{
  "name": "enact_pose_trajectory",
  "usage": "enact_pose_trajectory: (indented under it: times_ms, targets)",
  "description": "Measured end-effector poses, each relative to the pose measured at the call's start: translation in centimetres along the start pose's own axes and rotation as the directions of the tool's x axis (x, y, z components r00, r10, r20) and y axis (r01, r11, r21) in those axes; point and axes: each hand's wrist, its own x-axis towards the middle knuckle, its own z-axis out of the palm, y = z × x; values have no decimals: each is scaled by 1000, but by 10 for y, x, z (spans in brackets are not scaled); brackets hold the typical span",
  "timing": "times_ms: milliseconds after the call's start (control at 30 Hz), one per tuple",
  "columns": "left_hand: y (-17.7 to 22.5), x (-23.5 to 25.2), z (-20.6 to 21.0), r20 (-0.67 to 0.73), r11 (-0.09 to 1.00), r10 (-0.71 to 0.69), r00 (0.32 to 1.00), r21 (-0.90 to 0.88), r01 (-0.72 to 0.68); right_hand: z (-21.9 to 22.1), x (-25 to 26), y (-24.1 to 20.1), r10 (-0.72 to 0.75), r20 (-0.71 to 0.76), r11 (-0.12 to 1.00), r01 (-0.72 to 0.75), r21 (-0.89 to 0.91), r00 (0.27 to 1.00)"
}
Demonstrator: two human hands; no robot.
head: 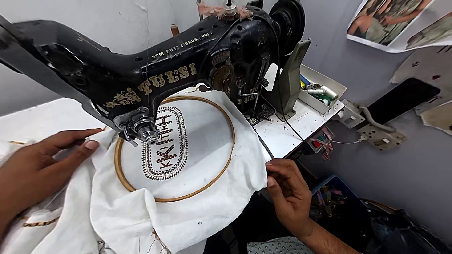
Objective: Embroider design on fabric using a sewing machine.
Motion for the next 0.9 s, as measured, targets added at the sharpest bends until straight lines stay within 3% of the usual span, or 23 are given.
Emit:
enact_pose_trajectory:
  times_ms: [167, 333, 400, 500, 567, 633, 800, 900]
  targets:
    - [-1, 0, 1, -6, 1000, -11, 1000, 8, 11, 1, 4, -7, -94, 132, 962, 124, -244, 987]
    - [0, 0, 0, -8, 1000, -6, 1000, 5, 6, -16, 0, 3, -233, 193, 922, 280, -266, 953]
    - [-1, 0, 0, -2, 1000, -14, 1000, 3, 14, -27, -8, 5, -243, 124, 932, 267, -244, 962]
    - [-1, -1, 0, -4, 1000, -14, 1000, -2, 14, -44, -5, 1, -143, -114, 977, 122, -177, 983]
    - [2, -1, 0, -3, 1000, -23, 1000, -3, 23, -55, 14, 1, -82, -284, 992, 51, -114, 955]
    - [1, -1, -1, 0, 1000, -8, 1000, 4, 8, -67, 37, 6, -76, -343, 994, 44, -101, 936]
    - [-25, 1, -1, -9, 994, 108, 994, 27, -108, -90, 82, 44, -124, -164, 882, 33, -470, 979]
    - [-23, -1, -2, 14, 985, 152, 988, 74, -153, -82, 91, 41, -145, -89, 794, 62, -604, 985]
